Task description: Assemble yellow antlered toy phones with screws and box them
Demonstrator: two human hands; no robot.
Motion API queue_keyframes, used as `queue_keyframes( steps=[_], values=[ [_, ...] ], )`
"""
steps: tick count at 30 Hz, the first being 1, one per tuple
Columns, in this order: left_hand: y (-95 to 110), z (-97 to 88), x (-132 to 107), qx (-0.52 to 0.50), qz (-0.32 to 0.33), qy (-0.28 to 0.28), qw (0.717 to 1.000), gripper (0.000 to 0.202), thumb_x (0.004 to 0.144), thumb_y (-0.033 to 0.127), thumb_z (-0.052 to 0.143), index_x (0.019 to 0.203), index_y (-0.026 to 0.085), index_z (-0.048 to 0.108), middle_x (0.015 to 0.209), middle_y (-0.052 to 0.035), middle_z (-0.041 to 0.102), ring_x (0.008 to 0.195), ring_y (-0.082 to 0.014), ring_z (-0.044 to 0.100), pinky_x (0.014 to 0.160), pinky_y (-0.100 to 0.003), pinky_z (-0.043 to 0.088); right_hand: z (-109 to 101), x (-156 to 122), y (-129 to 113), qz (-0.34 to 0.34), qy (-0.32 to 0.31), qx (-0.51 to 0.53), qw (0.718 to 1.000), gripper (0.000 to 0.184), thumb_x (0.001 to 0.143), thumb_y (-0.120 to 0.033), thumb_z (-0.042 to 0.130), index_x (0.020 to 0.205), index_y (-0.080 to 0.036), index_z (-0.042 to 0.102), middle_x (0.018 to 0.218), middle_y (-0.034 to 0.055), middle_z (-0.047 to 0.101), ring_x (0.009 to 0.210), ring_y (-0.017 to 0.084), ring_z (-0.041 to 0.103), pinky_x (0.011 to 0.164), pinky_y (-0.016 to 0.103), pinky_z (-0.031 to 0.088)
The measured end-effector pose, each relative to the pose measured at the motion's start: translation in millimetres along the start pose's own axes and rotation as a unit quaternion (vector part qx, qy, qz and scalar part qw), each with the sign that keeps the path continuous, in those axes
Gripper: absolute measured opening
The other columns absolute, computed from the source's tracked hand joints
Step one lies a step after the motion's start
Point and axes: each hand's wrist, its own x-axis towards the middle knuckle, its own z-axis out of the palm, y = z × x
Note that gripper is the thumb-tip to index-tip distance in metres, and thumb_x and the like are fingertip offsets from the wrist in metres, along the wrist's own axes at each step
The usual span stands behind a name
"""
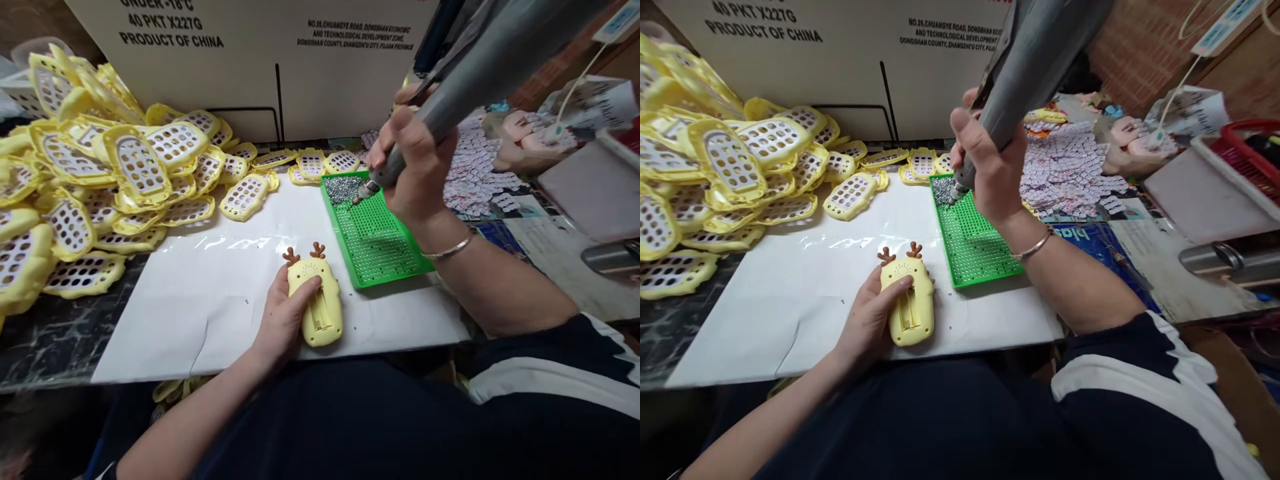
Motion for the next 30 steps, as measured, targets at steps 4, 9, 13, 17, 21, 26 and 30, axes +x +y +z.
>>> queue_keyframes(
  steps=[4,9,13,17,21,26,30],
  values=[
    [0.0,1.2,1.8,0.010,0.011,0.009,1.000,0.037,0.068,0.030,0.075,0.097,0.019,0.055,0.081,-0.0004,0.067,0.068,-0.0166,0.065,0.061,-0.028,0.053,23.3,-35.5,-43.2,0.052,-0.035,0.056,0.996,0.028,0.067,-0.034,0.073,0.083,-0.023,0.053,0.056,-0.0096,0.044,0.038,0.007,0.042,0.038,0.027,0.030],
    [0.6,3.1,2.1,0.011,0.024,0.018,0.999,0.040,0.065,0.029,0.077,0.098,0.019,0.056,0.083,-0.0003,0.068,0.068,-0.0160,0.066,0.064,-0.028,0.053,28.5,-65.8,-47.7,0.090,-0.101,0.076,0.988,0.030,0.071,-0.040,0.073,0.089,-0.026,0.055,0.057,-0.0095,0.050,0.039,0.009,0.044,0.040,0.026,0.037],
    [0.8,3.3,2.6,0.007,0.025,0.014,1.000,0.040,0.064,0.029,0.077,0.097,0.018,0.056,0.082,0.0000,0.068,0.067,-0.0158,0.065,0.063,-0.027,0.052,25.4,-68.4,-38.1,0.080,-0.114,0.059,0.989,0.025,0.073,-0.041,0.071,0.089,-0.029,0.056,0.055,-0.0091,0.051,0.041,0.010,0.044,0.044,0.026,0.038],
    [1.2,3.5,2.6,0.009,0.026,0.006,1.000,0.038,0.067,0.028,0.075,0.098,0.018,0.055,0.080,0.0001,0.067,0.066,-0.0154,0.065,0.062,-0.026,0.052,24.8,-67.0,-37.7,0.076,-0.129,0.080,0.986,0.021,0.074,-0.034,0.073,0.088,-0.026,0.059,0.057,-0.0088,0.052,0.042,0.008,0.045,0.045,0.025,0.038],
    [1.6,3.8,2.0,0.009,0.025,0.010,1.000,0.037,0.067,0.028,0.075,0.098,0.019,0.056,0.081,0.0003,0.068,0.067,-0.0161,0.065,0.063,-0.027,0.051,24.4,-67.5,-38.9,0.095,-0.133,0.077,0.984,0.023,0.073,-0.034,0.075,0.089,-0.027,0.060,0.059,-0.0090,0.053,0.041,0.008,0.046,0.043,0.025,0.037],
    [2.1,3.7,2.0,0.006,0.017,0.017,1.000,0.035,0.067,0.027,0.075,0.096,0.018,0.057,0.078,0.0007,0.068,0.066,-0.0145,0.064,0.062,-0.025,0.050,21.9,-68.9,-35.6,0.086,-0.147,0.082,0.982,0.019,0.073,-0.031,0.074,0.088,-0.028,0.063,0.061,-0.0078,0.053,0.042,0.008,0.046,0.040,0.025,0.033],
    [1.6,2.8,3.4,-0.002,0.021,0.010,1.000,0.033,0.069,0.025,0.075,0.095,0.018,0.056,0.080,0.0009,0.068,0.067,-0.0128,0.064,0.065,-0.024,0.051,21.1,-70.3,-36.2,0.080,-0.152,0.056,0.984,0.016,0.072,-0.035,0.073,0.076,-0.028,0.059,0.059,-0.0074,0.050,0.041,0.008,0.045,0.041,0.026,0.034]
  ],
)
